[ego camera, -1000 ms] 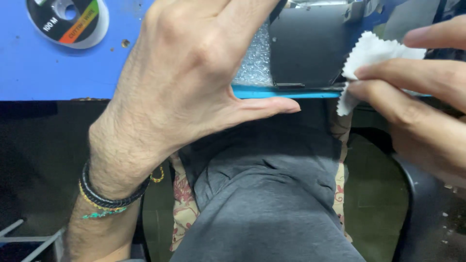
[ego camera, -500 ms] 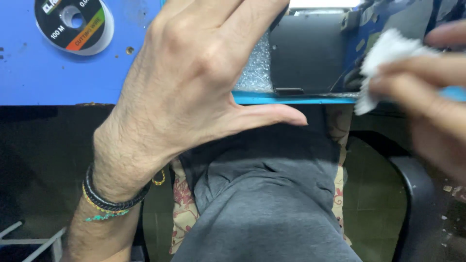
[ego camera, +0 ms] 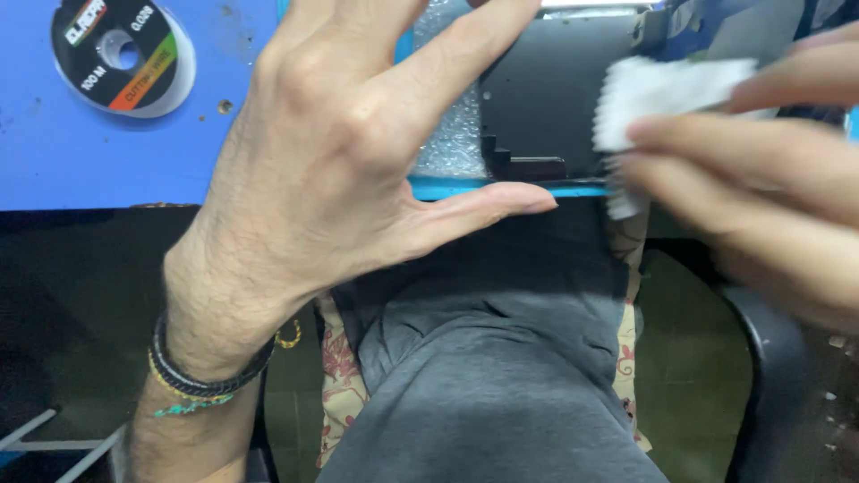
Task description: Clean a mobile phone screen with a microfiber cloth and apply adhesive tape to the edges for remanufacturing.
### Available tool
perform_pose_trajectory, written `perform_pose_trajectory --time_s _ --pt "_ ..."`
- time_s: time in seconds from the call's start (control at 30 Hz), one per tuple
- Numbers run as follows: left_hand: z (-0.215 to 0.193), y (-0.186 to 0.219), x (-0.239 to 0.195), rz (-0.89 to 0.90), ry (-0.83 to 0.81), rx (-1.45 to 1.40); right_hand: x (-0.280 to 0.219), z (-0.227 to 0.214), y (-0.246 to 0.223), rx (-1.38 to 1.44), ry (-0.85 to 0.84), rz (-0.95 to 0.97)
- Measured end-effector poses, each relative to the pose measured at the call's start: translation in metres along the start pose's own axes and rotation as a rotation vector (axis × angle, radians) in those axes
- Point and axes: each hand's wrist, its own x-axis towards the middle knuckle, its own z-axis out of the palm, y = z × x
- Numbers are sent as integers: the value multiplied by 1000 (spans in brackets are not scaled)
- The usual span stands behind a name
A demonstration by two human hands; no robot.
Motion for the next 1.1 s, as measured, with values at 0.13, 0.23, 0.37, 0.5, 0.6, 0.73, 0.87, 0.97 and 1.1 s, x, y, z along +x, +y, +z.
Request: perform_pose_trajectory --time_s 0.13,0.23,0.37,0.5,0.6,0.73,0.87,0.97,1.1 --pt "2 1 1 -2 -10 -5 8 -11 -4 -133 -7 -124" --pt "3 0 1 -2 3 -11 13 -16 -3 -204 -13 -190" --pt "4 1 1 -3 3 -23 16 -14 -3 -221 -10 -202" --pt "3 0 3 4 12 -39 13 -12 -4 -188 -4 -166" --pt "-1 1 6 8 16 -46 4 -4 -4 -88 34 -83" --pt "1 2 7 -1 33 -81 -29 25 12 114 128 57" --pt "-5 3 11 6 25 -89 -87 60 39 228 211 192" --pt "-5 7 19 16 3 -111 -63 21 14 96 168 197" --pt "-6 11 26 -28 -34 -81 -35 -8 -22 -39 136 208"
